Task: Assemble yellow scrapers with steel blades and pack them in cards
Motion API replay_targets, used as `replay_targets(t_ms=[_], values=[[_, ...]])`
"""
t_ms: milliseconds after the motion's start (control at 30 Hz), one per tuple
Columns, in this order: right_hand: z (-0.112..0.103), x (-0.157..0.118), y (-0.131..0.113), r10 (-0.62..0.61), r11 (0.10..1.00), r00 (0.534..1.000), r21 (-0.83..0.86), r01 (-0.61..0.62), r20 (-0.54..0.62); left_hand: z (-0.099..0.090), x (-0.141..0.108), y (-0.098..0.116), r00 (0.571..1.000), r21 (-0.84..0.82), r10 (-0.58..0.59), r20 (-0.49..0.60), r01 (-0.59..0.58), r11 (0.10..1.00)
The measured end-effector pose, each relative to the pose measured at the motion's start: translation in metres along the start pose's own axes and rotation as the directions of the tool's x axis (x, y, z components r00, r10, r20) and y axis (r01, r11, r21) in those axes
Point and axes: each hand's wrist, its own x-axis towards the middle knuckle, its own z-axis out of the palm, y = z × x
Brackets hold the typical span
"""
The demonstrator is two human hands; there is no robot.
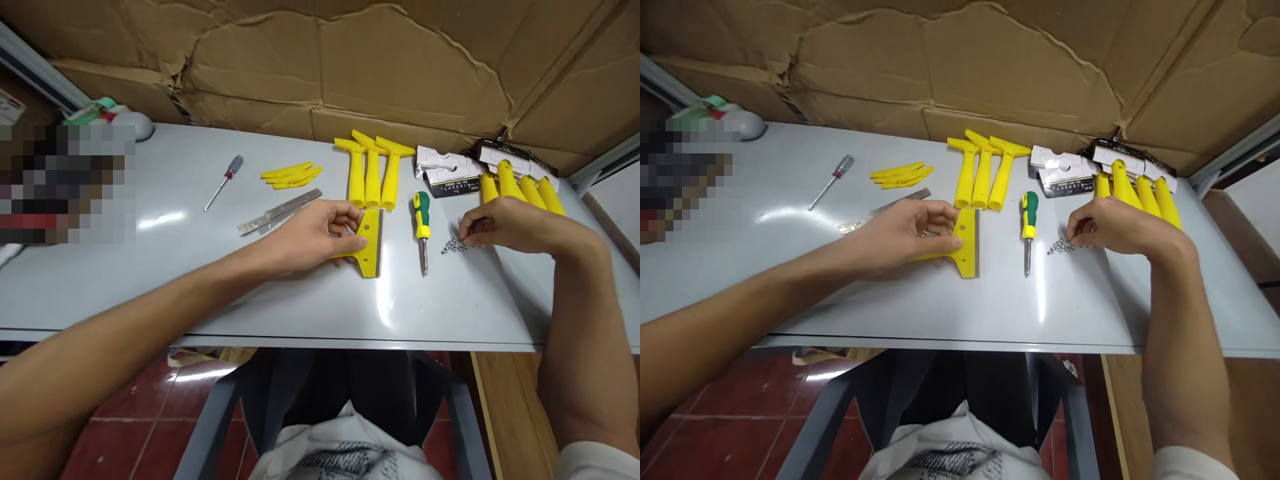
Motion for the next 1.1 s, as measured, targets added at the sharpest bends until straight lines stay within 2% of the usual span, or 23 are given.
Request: replay_targets(t_ms=[100,367,467,600,667,700,767,800,833,933,1000,1100], values=[[0.001,0.003,0.0,0.003,0.996,0.992,-0.091,0.008,0.126,0.0,-0.001,0.002,1.0,0.007,-0.014,0.0,0.014,1.0],[0.006,0.012,-0.004,-0.037,0.992,0.996,-0.118,0.046,0.075,0.001,-0.002,0.005,1.0,0.013,-0.027,0.009,0.027,1.0],[0.006,0.013,-0.005,0.0,0.99,1.0,-0.144,-0.003,-0.016,0.001,-0.003,0.005,1.0,0.013,-0.008,0.003,0.007,1.0],[0.003,0.006,-0.018,0.051,0.985,0.97,-0.147,-0.088,-0.238,0.001,-0.003,0.003,1.0,0.016,0.014,-0.004,-0.014,1.0],[0.004,0.001,-0.031,0.025,0.998,0.926,-0.037,-0.042,-0.377,0.001,-0.003,0.002,1.0,0.024,0.016,0.0,-0.016,1.0],[0.006,-0.002,-0.039,-0.008,0.998,0.901,0.057,0.036,-0.433,0.002,-0.003,0.002,1.0,0.032,0.02,-0.001,-0.02,0.999],[0.014,-0.005,-0.057,-0.09,0.94,0.843,0.234,0.247,-0.53,0.004,-0.003,0.0,0.998,0.073,0.051,-0.026,-0.049,0.996],[0.02,-0.006,-0.066,-0.143,0.902,0.823,0.27,0.338,-0.55,0.005,-0.003,0.0,0.995,0.106,0.087,-0.054,-0.081,0.991],[0.027,-0.006,-0.075,-0.178,0.86,0.781,0.29,0.419,-0.599,0.007,-0.004,-0.001,0.987,0.143,0.135,-0.084,-0.122,0.982],[0.047,-0.004,-0.097,-0.333,0.752,0.7,0.27,0.602,-0.632,0.011,-0.006,-0.002,0.961,0.243,0.253,-0.113,-0.22,0.945],[0.058,-0.001,-0.108,-0.4,0.703,0.622,0.21,0.679,-0.674,0.014,-0.008,-0.001,0.958,0.264,0.269,-0.098,-0.236,0.935],[0.068,0.003,-0.117,-0.443,0.659,0.537,0.145,0.738,-0.718,0.016,-0.011,0.001,0.958,0.276,0.274,-0.081,-0.243,0.93]])
